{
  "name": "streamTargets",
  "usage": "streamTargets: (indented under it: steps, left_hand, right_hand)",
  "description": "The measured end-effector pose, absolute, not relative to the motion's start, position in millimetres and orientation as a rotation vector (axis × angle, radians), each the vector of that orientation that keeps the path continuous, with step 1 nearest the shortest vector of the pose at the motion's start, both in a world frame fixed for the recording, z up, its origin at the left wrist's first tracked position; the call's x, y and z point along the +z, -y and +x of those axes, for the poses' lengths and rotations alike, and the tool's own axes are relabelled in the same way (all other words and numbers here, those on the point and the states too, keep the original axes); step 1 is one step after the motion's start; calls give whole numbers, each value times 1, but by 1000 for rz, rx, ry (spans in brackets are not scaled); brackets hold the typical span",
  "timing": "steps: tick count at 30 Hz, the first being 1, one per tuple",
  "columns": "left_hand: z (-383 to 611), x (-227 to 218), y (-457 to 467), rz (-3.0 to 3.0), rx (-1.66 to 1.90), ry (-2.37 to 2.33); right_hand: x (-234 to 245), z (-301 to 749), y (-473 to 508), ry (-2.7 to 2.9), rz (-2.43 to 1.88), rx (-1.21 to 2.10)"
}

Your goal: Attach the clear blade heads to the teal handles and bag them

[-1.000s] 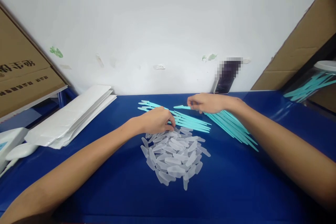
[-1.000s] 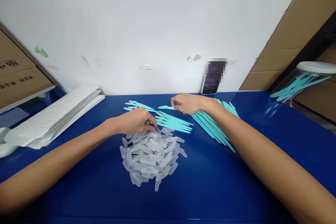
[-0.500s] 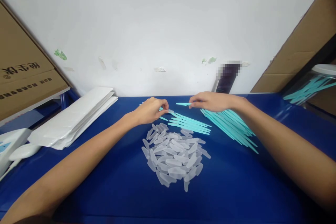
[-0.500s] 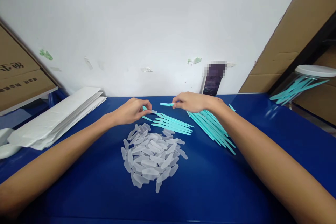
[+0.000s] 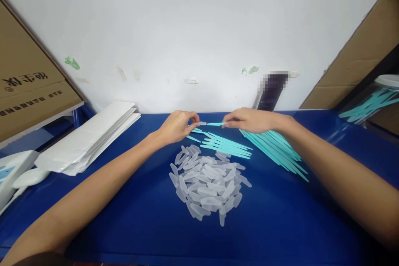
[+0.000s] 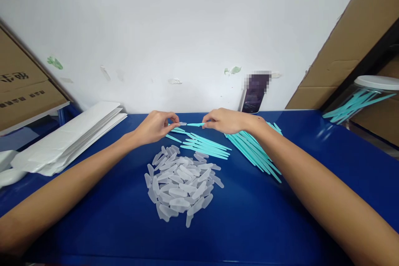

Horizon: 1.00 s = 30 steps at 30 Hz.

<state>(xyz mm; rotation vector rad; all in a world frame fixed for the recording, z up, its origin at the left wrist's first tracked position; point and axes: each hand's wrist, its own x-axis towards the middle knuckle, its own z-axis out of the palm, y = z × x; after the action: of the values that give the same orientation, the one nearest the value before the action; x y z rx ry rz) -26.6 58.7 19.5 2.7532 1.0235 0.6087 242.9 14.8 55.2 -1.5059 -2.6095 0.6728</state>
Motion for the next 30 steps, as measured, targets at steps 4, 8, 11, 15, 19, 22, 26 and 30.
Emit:
streamTargets:
  steps: [4,8,11,15,19,22,26,30]
  left_hand:
    - [-26,16,-60,2750,597,-1020]
    - [-21,13,-56,2759,621,-992]
    - [-18,8,-53,2738,665,-972]
    - [-19,2,-56,2730,700,-905]
    - [-33,10,-70,2914,496,-858]
    - [-53,20,-88,2971,408,-981]
    - [-78,24,-108,2922,291,-1191]
    - [-88,17,-115,2893,224,-1152]
  right_hand:
    - [56,240,-13,2587,-1484,678]
    - [55,229,-10,2622,-1486,627]
    - [50,220,-9,2630,-1469,582]
    - [39,212,-11,2593,-1369,454]
    - [37,215,-13,2575,-1433,432]
    - [42,223,-13,2622,-1657,483]
    - [45,229,-11,2730,-1812,628]
    - [42,226,-11,2757,-1803,696]
